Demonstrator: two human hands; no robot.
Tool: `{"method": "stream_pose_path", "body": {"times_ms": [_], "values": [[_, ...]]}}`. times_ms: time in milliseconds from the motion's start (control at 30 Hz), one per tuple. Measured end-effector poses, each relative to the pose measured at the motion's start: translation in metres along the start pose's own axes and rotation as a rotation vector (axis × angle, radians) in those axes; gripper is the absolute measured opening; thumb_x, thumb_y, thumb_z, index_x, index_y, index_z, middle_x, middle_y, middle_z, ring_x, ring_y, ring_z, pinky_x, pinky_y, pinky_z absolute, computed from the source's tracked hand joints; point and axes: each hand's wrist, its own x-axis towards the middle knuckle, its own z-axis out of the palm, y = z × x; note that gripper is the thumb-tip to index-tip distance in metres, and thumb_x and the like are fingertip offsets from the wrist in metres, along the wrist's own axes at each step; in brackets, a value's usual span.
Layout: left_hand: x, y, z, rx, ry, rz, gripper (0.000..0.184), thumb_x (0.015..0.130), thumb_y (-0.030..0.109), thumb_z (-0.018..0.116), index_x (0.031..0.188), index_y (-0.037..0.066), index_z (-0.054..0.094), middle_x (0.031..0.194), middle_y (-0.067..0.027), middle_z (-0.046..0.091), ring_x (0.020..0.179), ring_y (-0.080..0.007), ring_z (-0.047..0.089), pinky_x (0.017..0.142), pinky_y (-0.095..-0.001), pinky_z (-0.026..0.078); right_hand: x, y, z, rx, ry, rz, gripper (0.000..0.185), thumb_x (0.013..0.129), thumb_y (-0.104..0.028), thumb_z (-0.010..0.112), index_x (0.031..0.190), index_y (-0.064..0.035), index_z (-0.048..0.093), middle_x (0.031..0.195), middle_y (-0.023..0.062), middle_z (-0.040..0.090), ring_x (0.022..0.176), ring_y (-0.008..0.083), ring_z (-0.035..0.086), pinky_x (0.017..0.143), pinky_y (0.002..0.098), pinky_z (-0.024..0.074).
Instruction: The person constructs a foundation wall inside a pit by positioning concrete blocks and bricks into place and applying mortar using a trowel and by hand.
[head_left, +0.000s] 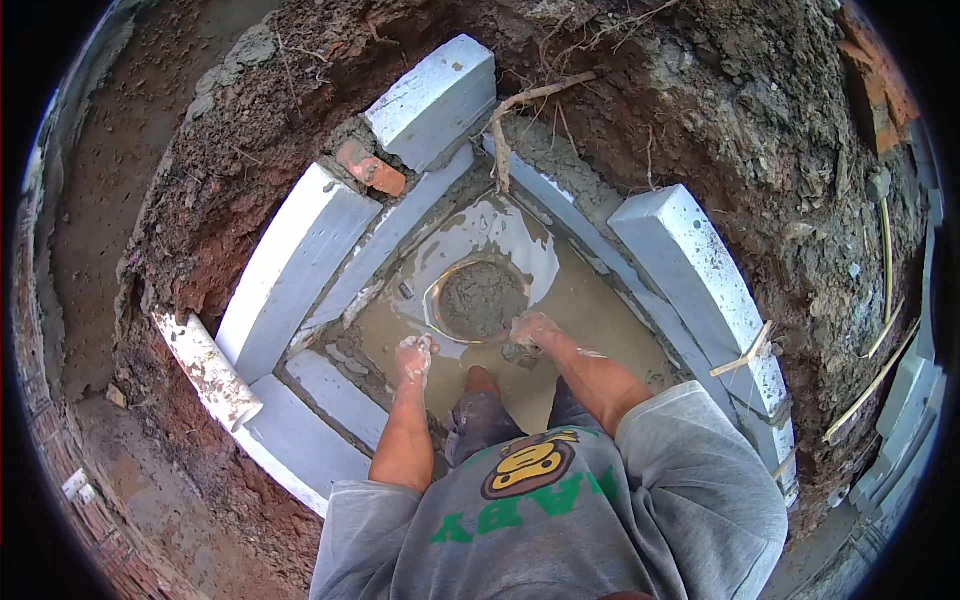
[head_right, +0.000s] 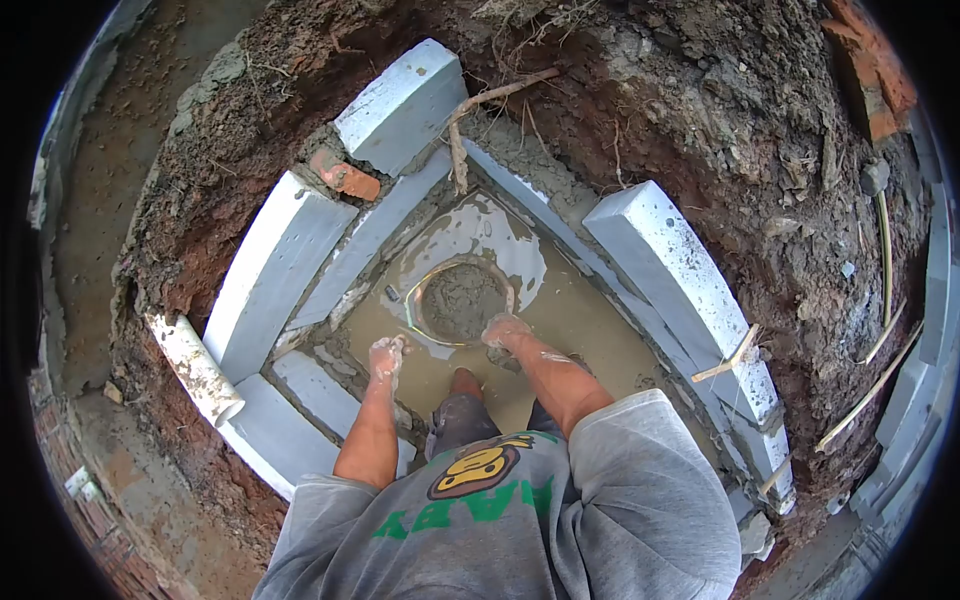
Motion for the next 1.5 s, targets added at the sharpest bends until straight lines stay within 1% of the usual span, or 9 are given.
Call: {"method": "stream_pose_path", "body": {"times_ms": [133, 200, 300, 433, 800, 900, 1100, 1300, 1500], "values": [[-0.002, -0.024, 0.015, -0.003, 0.082, 0.19, 0.045, 0.078, 0.009, 0.059, 0.122, 0.001, 0.058, 0.094, -0.0109, 0.068, 0.081, -0.017, 0.063, 0.072, -0.0299, 0.048, -0.031, -0.021, -0.006, -0.182, 0.317, -0.069, 0.047, 0.079, -0.021, 0.05, 0.126, -0.0148, 0.054, 0.122, 0.0154, 0.055, 0.118, 0.0329, 0.051, 0.096, 0.038, 0.0445], [0.051, -0.069, 0.018, -0.564, -0.123, -0.18, 0.042, 0.08, 0.01, 0.06, 0.119, -0.004, 0.057, 0.092, -0.0113, 0.067, 0.076, -0.0151, 0.062, 0.067, -0.0285, 0.048, -0.04, -0.01, -0.006, 0.081, 0.412, -0.049, 0.042, 0.078, -0.024, 0.051, 0.118, -0.0119, 0.059, 0.11, 0.02, 0.062, 0.108, 0.0352, 0.057, 0.09, 0.0429, 0.047], [0.086, -0.084, 0.025, 0.021, 0.046, 0.226, 0.023, 0.085, 0.013, 0.052, 0.1, 0.006, 0.067, 0.064, -0.003, 0.058, 0.048, -0.0152, 0.052, 0.04, -0.032, 0.037, -0.095, -0.005, -0.046, 0.076, 0.347, -0.019, 0.044, 0.073, -0.03, 0.056, 0.108, -0.0035, 0.061, 0.101, 0.0203, 0.065, 0.097, 0.0352, 0.062, 0.085, 0.0439, 0.0489], [0.085, -0.028, 0.015, -0.388, -0.186, -0.012, 0.021, 0.086, 0.014, 0.05, 0.097, 0.006, 0.065, 0.065, -0.0053, 0.059, 0.049, -0.017, 0.054, 0.04, -0.0322, 0.039, -0.11, 0.054, -0.078, 0.027, 0.346, 0.024, 0.047, 0.075, -0.032, 0.056, 0.112, -0.004, 0.06, 0.098, 0.0197, 0.066, 0.095, 0.0362, 0.062, 0.083, 0.0442, 0.0486], [-0.016, 0.148, 0.042, -0.284, -0.448, 0.397, 0.023, 0.089, 0.018, 0.053, 0.111, 0.011, 0.06, 0.093, -0.0086, 0.066, 0.074, -0.0202, 0.065, 0.055, -0.0288, 0.047, -0.288, 0.073, -0.092, 0.447, 0.922, 0.3, 0.042, 0.08, -0.038, 0.061, 0.103, -0.0026, 0.064, 0.108, 0.0208, 0.063, 0.103, 0.0352, 0.059, 0.09, 0.0417, 0.0453], [0.009, 0.129, 0.01, -0.213, -0.527, 0.336, 0.025, 0.09, 0.019, 0.054, 0.113, 0.01, 0.058, 0.097, -0.0098, 0.066, 0.076, -0.0205, 0.066, 0.058, -0.0285, 0.048, -0.307, 0.051, -0.059, 0.595, 0.969, 0.347, 0.043, 0.079, -0.037, 0.065, 0.104, -0.002, 0.063, 0.081, 0.0135, 0.067, 0.074, 0.0244, 0.065, 0.072, 0.0369, 0.0508], [0.025, 0.105, -0.049, -0.208, -0.443, 0.216, 0.023, 0.089, 0.023, 0.054, 0.109, 0.012, 0.059, 0.092, -0.0064, 0.066, 0.066, -0.0166, 0.061, 0.051, -0.031, 0.039, -0.323, 0.035, -0.012, 0.847, 0.893, 0.442, 0.037, 0.082, -0.031, 0.064, 0.103, -0.0004, 0.063, 0.072, 0.0112, 0.065, 0.063, 0.0185, 0.063, 0.058, 0.0333, 0.0512], [0.02, 0.094, -0.055, -0.263, -0.486, 0.209, 0.03, 0.09, 0.028, 0.051, 0.115, 0.013, 0.057, 0.098, -0.0053, 0.066, 0.074, -0.0179, 0.064, 0.061, -0.0328, 0.043, -0.355, 0.002, -0.087, 0.888, 0.871, 0.221, 0.038, 0.083, -0.023, 0.065, 0.111, 0.0015, 0.059, 0.091, 0.0112, 0.065, 0.071, 0.0187, 0.063, 0.06, 0.0324, 0.0522], [0.014, 0.145, -0.05, -0.23, -0.496, 0.252, 0.036, 0.091, 0.032, 0.049, 0.121, 0.013, 0.054, 0.106, -0.0076, 0.065, 0.083, -0.0192, 0.065, 0.066, -0.0354, 0.046, -0.454, -0.011, -0.261, 0.709, 1.612, -0.143, 0.063, 0.079, -0.026, 0.067, 0.131, 0.0, 0.042, 0.092, 0.0157, 0.067, 0.076, 0.0198, 0.064, 0.071, 0.033, 0.0511]]}}
